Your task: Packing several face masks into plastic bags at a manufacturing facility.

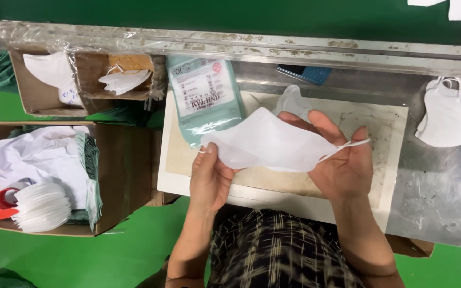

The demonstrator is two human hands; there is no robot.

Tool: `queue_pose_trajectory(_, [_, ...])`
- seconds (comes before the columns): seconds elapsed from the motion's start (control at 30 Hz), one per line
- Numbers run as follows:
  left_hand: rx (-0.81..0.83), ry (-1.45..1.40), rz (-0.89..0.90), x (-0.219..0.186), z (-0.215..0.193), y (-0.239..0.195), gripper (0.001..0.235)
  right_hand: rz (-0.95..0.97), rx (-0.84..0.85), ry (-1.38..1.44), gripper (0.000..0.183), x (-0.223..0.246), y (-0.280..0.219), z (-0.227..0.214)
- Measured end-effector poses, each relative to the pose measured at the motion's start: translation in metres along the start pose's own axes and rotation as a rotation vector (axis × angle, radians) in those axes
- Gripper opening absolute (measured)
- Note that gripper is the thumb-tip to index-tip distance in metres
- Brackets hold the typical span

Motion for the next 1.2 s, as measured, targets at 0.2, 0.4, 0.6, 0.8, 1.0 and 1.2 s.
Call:
queue_pose_trajectory(0.2, [0.019,-0.029,-0.046,0.011,0.002,-0.001,0.040,-0.128,0.086,0.184,0.052,0.000,0.007,0.002])
queue_pose_trajectory(0.4, [0.056,-0.061,-0.099,0.016,0.017,-0.002,0.042,0.028,-0.238,0.027,0.057,-0.024,-0.004,-0.045])
queue_pose_trajectory(0.6, [0.070,-0.079,-0.119,0.025,0.025,-0.003,0.040,0.032,-0.044,0.145,0.086,-0.037,-0.014,-0.042])
queue_pose_trajectory(0.8, [0.300,-0.105,-0.142,0.032,0.054,-0.010,0.046,0.012,0.154,0.062,0.105,-0.050,-0.032,-0.046])
queue_pose_trajectory(1.0, [0.495,0.592,0.002,0.041,0.034,-0.020,0.055,0.087,-0.358,-0.309,0.058,-0.069,-0.053,-0.097])
queue_pose_trajectory(1.2, [0.225,0.970,0.366,-0.009,0.054,-0.002,0.067,0.129,-0.378,-0.310,0.041,-0.070,-0.064,-0.099])
Point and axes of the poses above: each hand's wrist, its own y-axis towards the middle knuckle, its own z-axis out of the palm, x = y × z, the point moved 7 cm from there along y, towards the middle knuckle, and after that the axes turned 4 degrees about x, right-handed, at the moved point
